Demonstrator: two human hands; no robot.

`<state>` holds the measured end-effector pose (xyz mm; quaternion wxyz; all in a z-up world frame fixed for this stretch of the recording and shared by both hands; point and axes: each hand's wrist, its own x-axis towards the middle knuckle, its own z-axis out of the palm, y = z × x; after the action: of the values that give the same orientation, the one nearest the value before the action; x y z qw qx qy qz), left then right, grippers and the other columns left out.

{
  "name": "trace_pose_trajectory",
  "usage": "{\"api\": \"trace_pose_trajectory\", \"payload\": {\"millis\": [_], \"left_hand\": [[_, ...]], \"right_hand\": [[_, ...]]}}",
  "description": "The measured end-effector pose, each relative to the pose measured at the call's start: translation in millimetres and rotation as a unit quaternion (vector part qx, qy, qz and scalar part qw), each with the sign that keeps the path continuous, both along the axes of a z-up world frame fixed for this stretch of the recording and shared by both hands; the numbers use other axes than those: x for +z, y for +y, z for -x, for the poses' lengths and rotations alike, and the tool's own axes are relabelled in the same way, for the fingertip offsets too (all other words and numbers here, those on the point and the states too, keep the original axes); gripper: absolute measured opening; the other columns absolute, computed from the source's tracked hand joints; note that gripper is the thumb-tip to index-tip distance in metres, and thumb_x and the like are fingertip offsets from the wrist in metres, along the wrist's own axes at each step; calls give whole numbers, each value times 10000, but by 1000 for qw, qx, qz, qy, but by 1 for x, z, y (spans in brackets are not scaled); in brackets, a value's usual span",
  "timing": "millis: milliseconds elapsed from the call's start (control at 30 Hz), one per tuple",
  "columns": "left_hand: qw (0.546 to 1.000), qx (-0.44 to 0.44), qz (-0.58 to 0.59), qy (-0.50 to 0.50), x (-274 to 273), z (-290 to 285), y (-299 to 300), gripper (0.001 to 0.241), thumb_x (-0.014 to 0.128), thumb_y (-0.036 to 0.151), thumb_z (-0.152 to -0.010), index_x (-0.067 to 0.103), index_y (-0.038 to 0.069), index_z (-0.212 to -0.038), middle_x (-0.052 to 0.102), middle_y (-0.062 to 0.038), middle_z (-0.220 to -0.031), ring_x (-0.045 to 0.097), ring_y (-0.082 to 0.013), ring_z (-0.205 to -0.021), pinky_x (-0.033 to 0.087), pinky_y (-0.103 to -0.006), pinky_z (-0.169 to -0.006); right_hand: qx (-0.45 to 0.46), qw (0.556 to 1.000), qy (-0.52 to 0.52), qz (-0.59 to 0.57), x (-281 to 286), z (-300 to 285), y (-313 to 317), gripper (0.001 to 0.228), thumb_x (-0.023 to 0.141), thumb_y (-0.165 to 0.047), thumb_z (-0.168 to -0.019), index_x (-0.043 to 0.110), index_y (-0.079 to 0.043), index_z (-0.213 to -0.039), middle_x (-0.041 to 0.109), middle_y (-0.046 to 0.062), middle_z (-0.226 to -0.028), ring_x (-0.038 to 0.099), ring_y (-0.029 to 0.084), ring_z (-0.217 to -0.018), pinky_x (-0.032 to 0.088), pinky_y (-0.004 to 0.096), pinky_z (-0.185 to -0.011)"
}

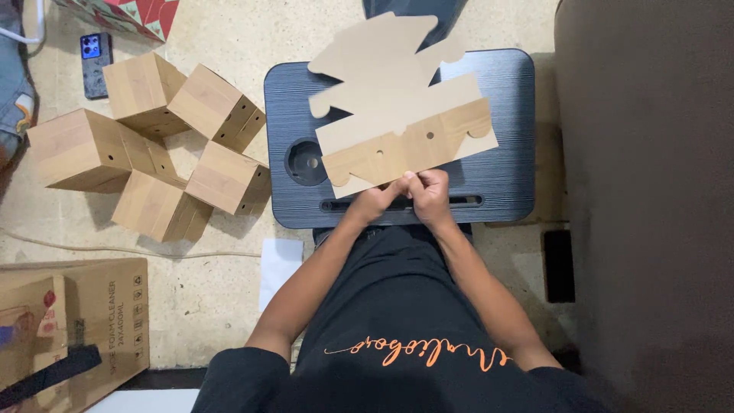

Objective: Folding cardboard sheets into small boxes on a lap desk

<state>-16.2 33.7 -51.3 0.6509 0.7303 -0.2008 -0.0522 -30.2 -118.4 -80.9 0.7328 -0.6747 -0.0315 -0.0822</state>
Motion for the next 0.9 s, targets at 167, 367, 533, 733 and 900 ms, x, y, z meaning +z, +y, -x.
{"api": "trace_pose_trajectory", "payload": {"millis": [167,367,533,733,900], "left_hand": [[999,-12,5,33,14,-11,6,354,611,270,-1053,660,91,-753,692,-58,-784,669,-174,-893,400,-480,-1094],[987,-52,113,101,-92,-6,-8,324,567,319,-1068,685,45,-1195,665,-43,-1238,605,-200,-1185,316,-526,-1179],[985,-76,104,116,-128,-12,9,399,471,381,-1100,700,89,-953,669,-39,-984,612,-147,-1003,383,-460,-1089],[975,-58,111,186,-88,-15,6,465,506,451,-1092,595,148,-751,544,15,-832,517,-114,-799,494,-381,-867],[984,-93,96,117,-35,-15,5,566,421,451,-1111,379,204,-603,396,36,-618,395,-67,-606,405,-189,-697]], "right_hand": [[-10,999,38,-37,-20,0,-1,366,622,-126,-941,647,-28,-589,513,68,-464,441,117,-448,363,231,-450],[8,993,76,-91,-5,5,5,526,485,-335,-981,694,15,-648,501,111,-506,461,157,-508,390,254,-504],[-9,989,76,-129,-9,4,10,507,476,-330,-930,702,28,-650,503,119,-492,451,168,-482,378,256,-463],[-100,957,80,-259,-17,-3,9,396,581,-270,-874,605,-25,-563,393,60,-423,357,118,-401,279,219,-375],[-162,908,169,-347,7,-2,16,502,564,-515,-898,595,-112,-599,509,101,-452,422,117,-410,328,163,-428]]}}
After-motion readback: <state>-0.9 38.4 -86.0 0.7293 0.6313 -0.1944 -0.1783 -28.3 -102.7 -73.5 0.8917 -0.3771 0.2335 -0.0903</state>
